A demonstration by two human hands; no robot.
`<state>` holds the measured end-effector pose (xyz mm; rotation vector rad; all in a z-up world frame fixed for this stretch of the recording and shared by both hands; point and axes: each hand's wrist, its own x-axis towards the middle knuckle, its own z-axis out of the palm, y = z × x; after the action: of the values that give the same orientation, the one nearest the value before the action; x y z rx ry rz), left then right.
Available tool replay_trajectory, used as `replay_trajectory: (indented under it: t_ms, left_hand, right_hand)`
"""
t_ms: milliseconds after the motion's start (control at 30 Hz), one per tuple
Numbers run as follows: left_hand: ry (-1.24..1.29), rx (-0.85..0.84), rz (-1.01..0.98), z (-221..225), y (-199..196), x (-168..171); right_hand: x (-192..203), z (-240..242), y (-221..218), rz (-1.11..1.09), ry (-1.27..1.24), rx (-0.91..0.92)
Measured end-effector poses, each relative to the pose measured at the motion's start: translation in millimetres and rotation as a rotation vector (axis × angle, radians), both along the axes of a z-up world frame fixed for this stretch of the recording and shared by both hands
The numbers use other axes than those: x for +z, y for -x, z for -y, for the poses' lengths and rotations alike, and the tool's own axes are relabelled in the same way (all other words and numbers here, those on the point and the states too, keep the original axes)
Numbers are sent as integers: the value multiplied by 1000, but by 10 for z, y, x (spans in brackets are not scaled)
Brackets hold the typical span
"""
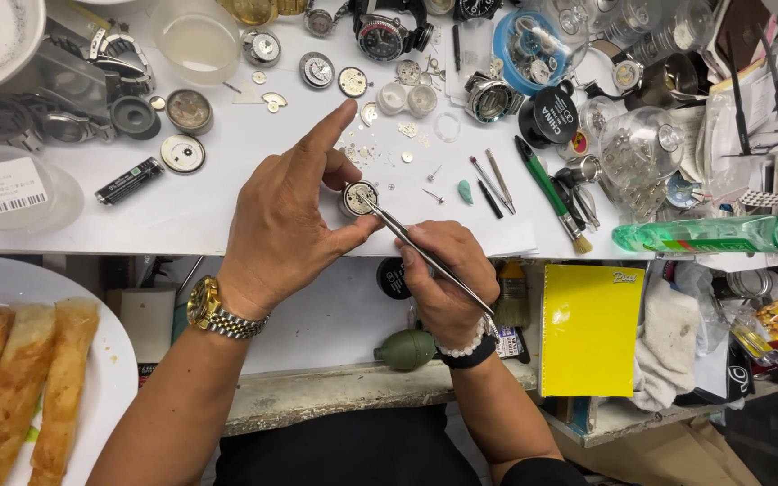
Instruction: Repairing or assembling a watch movement by placing tiny components using tweezers.
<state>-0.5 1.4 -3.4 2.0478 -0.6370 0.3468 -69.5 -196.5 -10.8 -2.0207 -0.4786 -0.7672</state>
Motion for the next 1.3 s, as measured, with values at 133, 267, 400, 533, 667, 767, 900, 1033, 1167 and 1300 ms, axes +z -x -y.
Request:
replay_trajectory:
  t_ms: [133,267,400,533,667,767,900,1033,1167,1300]
  left_hand:
    - [-9,-2,-6,1,-4,19]
    - [-7,-7,4,-4,-6,-4]
    - [9,-12,-10,-7,-2,4]
    - [0,-12,-5,-8,-10,5]
    - [17,-14,-20,-8,-7,17]
    - [16,-20,-7,-8,-9,4]
    - [8,-19,-12,-12,-11,0]
    - [10,-16,-11,-10,-7,0]
    - [18,-24,-10,-11,-6,6]
    - [4,-18,0,-24,2,18]
  right_hand:
    - [-21,-6,-4,6,4,-2]
    - [-35,-8,-6,4,0,-4]
    - [-22,-11,-1,0,1,-5]
    - [-7,-10,-7,-4,12,-8]
    - [-30,3,-7,-1,-2,14]
    - [-58,16,-2,-5,1,10]
    - [-46,6,-11,2,3,8]
    - [-52,6,-6,0,-2,6]
    - [-26,-6,2,-3,5,6]
    - [-107,-19,39,-56,-220,39]
